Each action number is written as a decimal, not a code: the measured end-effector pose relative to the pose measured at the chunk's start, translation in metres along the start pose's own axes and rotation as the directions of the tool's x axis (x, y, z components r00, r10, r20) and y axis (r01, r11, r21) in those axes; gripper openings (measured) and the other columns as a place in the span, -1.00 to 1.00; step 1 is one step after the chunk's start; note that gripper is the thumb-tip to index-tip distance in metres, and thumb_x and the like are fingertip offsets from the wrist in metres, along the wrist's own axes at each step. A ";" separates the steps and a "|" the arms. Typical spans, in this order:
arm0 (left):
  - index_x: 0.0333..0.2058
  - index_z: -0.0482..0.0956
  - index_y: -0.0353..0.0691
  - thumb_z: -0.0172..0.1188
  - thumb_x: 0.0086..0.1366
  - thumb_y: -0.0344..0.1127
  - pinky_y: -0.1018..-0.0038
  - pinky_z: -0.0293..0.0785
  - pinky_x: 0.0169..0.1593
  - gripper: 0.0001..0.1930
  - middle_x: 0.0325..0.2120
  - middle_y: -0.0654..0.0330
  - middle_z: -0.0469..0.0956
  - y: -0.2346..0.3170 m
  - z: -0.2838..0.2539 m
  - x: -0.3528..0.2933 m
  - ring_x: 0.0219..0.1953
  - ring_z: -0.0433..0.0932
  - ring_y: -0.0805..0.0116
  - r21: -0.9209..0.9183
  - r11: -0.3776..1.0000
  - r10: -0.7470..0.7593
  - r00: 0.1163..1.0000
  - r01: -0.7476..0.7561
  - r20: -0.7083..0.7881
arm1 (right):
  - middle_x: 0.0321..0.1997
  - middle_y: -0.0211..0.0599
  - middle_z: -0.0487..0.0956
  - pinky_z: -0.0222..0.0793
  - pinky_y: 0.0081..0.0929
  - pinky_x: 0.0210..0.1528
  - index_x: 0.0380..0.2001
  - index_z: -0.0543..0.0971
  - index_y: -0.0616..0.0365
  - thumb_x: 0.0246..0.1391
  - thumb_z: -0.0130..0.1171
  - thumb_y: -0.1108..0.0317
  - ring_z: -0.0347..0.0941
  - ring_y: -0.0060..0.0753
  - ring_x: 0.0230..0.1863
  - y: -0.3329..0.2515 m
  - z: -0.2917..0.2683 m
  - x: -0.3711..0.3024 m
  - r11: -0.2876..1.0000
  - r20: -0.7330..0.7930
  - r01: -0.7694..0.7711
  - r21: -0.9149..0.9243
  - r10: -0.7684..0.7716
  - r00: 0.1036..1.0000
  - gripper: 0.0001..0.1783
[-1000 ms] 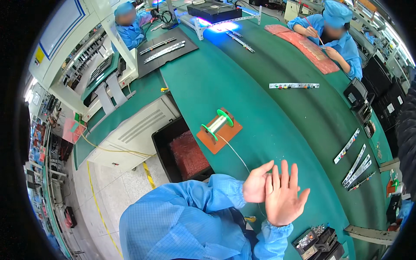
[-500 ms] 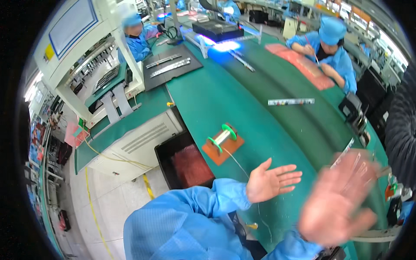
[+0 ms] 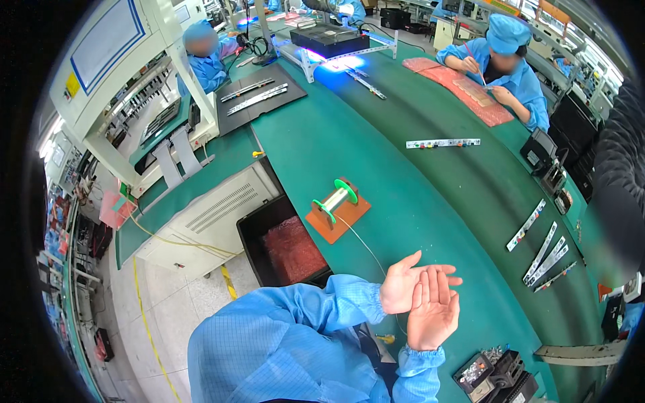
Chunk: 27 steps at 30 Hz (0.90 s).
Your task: Soldering electrical wires onto LED light strips at an assembly station.
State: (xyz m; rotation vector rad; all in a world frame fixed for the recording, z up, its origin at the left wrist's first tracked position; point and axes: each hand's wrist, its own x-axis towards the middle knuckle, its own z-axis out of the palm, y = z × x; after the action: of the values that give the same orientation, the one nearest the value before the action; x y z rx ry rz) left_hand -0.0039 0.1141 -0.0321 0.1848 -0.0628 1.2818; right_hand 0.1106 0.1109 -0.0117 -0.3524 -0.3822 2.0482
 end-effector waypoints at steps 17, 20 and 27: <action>0.14 0.25 -0.34 -0.18 0.27 0.20 0.18 0.28 0.14 -0.29 0.10 -0.13 0.33 -0.033 -0.004 0.001 0.05 0.40 0.07 0.191 0.971 -0.132 0.988 0.144 -0.078 | 0.25 0.02 0.26 0.13 -0.27 0.31 0.18 0.21 0.40 0.19 -0.09 0.08 0.16 -0.09 0.29 -0.006 -0.033 -0.055 0.988 -0.093 0.105 0.114 -0.094 0.991 -0.34; 0.09 0.28 -0.42 -0.16 0.26 0.21 0.09 0.31 0.11 -0.27 0.01 -0.24 0.39 -0.036 -0.025 0.036 0.00 0.42 -0.10 0.173 0.971 -0.155 0.985 0.165 -0.073 | 0.26 0.06 0.25 0.10 -0.22 0.30 0.16 0.24 0.40 0.19 -0.09 0.06 0.19 -0.07 0.26 -0.022 -0.035 -0.044 0.994 -0.177 0.064 -0.093 -0.079 0.981 -0.35; 0.21 0.08 -0.41 0.02 0.14 0.15 0.02 -0.02 0.31 -0.15 0.24 -0.18 0.07 0.138 0.131 0.077 0.23 0.20 -0.03 0.142 0.947 0.207 0.884 -0.289 0.419 | 0.08 -0.22 0.46 0.33 -0.31 0.04 0.14 0.33 0.14 0.20 -0.17 -0.10 0.43 -0.34 -0.04 -0.162 0.039 -0.085 0.817 0.344 0.456 0.352 -0.566 0.749 -0.37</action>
State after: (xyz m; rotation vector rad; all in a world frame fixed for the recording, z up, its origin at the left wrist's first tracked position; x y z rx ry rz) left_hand -0.1063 0.2016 0.1221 0.6319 -0.3182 1.4922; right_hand 0.2625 0.1068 0.0976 0.3539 -0.4302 1.5729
